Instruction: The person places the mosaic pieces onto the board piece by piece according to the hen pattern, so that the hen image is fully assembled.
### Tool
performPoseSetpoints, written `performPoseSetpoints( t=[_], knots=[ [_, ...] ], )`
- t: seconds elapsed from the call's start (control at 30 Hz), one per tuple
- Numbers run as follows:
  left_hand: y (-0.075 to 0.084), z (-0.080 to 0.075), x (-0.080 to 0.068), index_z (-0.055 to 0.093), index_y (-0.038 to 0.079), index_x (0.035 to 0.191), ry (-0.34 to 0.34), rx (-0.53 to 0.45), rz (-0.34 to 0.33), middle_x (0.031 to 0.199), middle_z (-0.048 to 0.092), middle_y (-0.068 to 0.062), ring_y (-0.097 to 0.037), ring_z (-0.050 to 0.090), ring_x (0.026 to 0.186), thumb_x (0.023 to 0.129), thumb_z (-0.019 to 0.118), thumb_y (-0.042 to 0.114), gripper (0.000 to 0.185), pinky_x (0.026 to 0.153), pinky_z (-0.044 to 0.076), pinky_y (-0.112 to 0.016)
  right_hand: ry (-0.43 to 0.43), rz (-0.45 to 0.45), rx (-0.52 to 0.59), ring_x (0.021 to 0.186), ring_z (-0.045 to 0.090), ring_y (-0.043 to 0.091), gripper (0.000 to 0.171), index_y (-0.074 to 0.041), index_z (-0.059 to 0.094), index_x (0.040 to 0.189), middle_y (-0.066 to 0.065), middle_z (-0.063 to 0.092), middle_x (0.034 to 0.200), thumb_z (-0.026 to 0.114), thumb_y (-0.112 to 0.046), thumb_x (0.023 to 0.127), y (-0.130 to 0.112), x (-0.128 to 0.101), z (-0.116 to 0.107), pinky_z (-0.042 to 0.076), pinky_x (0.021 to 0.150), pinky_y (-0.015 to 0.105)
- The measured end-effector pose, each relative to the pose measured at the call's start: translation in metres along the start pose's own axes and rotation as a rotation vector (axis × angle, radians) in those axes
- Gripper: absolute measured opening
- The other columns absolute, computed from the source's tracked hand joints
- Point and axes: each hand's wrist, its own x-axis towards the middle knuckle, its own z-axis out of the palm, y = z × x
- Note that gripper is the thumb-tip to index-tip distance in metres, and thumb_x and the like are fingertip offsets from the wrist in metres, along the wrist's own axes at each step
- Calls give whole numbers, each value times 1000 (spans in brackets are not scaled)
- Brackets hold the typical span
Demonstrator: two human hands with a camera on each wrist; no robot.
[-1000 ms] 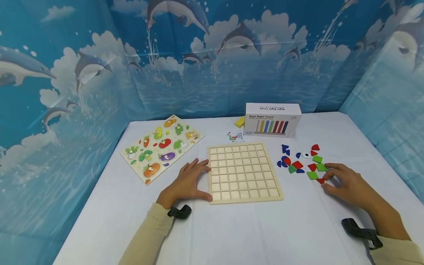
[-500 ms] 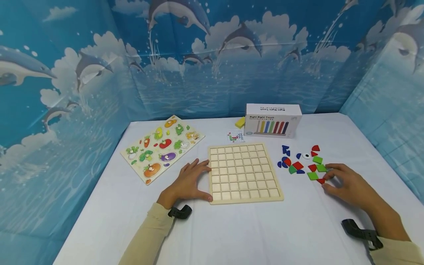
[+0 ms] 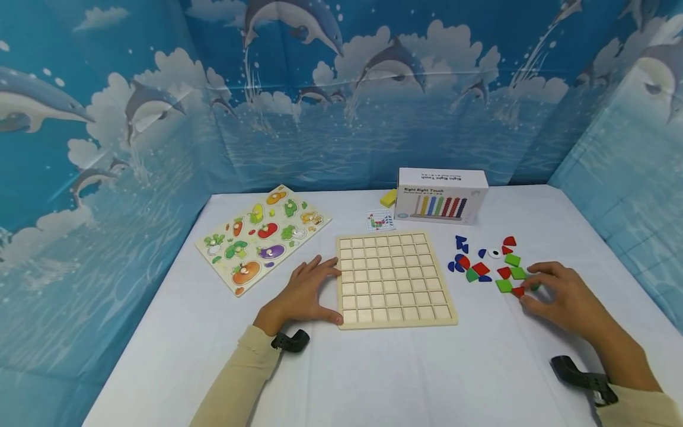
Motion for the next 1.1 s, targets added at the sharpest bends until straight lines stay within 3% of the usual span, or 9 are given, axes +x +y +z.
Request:
performPoseSetpoints(
  t=[0.1, 0.2, 0.47, 0.8, 1.1],
  knots=[
    [0, 0, -1, 51, 27, 143, 3, -4, 2, 165, 26, 3, -30, 9, 153, 61, 79, 79, 101, 118, 8, -58, 34, -57, -2, 96, 54, 31, 38, -10, 71, 95, 11, 61, 105, 93, -3, 64, -4, 4, -1, 55, 78, 37],
    [0, -1, -1, 50, 27, 143, 2, 1, -2, 165, 26, 3, -30, 9, 153, 61, 79, 79, 101, 118, 8, -58, 56, -117, 25, 82, 53, 16, 42, -12, 70, 97, -2, 62, 91, 93, -2, 64, -13, 14, -1, 46, 65, 14],
    [-1, -1, -2, 50, 26, 143, -2, 12, -18, 165, 26, 4, -28, 8, 154, 61, 79, 79, 102, 118, 8, -56, -11, -178, 171, 76, 53, 19, 32, -8, 69, 96, -5, 58, 81, 88, 0, 72, -65, 69, 7, 50, 58, 25],
    [2, -4, -1, 50, 25, 144, 6, -11, -4, 165, 27, 3, -29, 8, 154, 62, 81, 76, 101, 118, 8, -58, -104, -279, 349, 79, 52, 20, 24, -12, 69, 99, 0, 59, 86, 81, -3, 80, -121, 130, 50, 46, 65, 32],
    [3, -3, 0, 49, 26, 144, -9, 6, -5, 165, 26, 4, -28, 8, 154, 63, 81, 76, 100, 118, 8, -56, -137, -383, 459, 76, 53, 21, 18, -8, 71, 98, -1, 59, 84, 79, -7, 82, -159, 165, 91, 45, 65, 32]
  ],
)
